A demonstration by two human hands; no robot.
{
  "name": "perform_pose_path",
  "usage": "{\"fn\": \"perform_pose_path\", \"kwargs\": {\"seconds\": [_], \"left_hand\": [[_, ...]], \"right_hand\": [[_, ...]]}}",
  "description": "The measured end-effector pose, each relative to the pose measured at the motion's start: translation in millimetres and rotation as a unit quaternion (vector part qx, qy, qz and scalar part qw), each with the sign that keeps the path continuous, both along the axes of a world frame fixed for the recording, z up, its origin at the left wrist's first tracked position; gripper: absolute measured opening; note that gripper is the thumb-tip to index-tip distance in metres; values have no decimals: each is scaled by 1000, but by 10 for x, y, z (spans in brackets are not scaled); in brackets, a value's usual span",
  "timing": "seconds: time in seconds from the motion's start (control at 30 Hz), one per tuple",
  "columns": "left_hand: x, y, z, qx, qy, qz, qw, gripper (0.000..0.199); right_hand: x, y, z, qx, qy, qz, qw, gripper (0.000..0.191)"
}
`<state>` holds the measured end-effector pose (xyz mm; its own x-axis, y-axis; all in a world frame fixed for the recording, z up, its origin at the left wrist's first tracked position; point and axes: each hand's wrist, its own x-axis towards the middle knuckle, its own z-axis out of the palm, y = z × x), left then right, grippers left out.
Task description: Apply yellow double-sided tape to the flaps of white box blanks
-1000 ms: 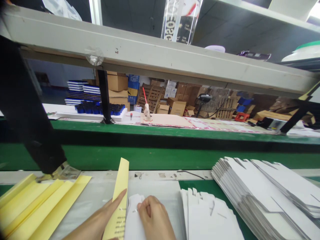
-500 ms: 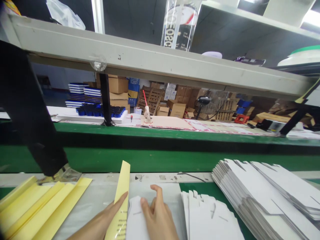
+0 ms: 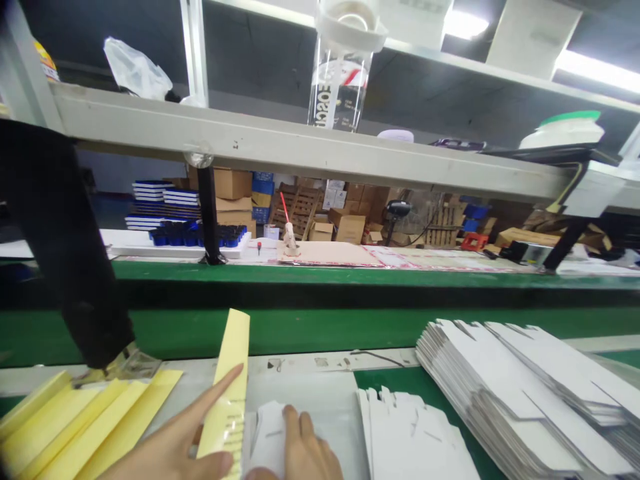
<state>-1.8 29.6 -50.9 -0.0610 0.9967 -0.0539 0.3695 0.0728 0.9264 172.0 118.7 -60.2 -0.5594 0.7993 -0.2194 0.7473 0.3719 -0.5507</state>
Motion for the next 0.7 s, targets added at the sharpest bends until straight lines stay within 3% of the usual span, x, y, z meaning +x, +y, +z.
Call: {"fn": "perform_pose_path", "kwargs": {"seconds": [0.13, 0.27, 0.43, 0.5, 0.57, 0.63, 0.7], "left_hand": [[-11, -42, 193, -9, -23, 25, 999, 79], [14, -16, 170, -10, -35, 25, 999, 88], [54, -7, 191, 2, -22, 57, 998, 92], [63, -15, 246, -1, -29, 64, 998, 92], [70, -28, 293, -2, -42, 65, 997, 91], [82, -43, 309, 3, -63, 60, 996, 88], [103, -54, 290, 12, -101, 45, 994, 85]], "right_hand": [[48, -43, -13, -3, 19, -50, 999, 57], [137, -6, -60, -64, 90, -68, 992, 61], [268, 77, -162, -41, 213, -94, 972, 46], [494, 201, -122, -46, 284, -121, 950, 44], [849, 394, -46, -43, 317, -189, 928, 50], [1235, 601, 20, -26, 310, -231, 922, 57], [1502, 735, 58, 54, 212, -278, 935, 57]]}}
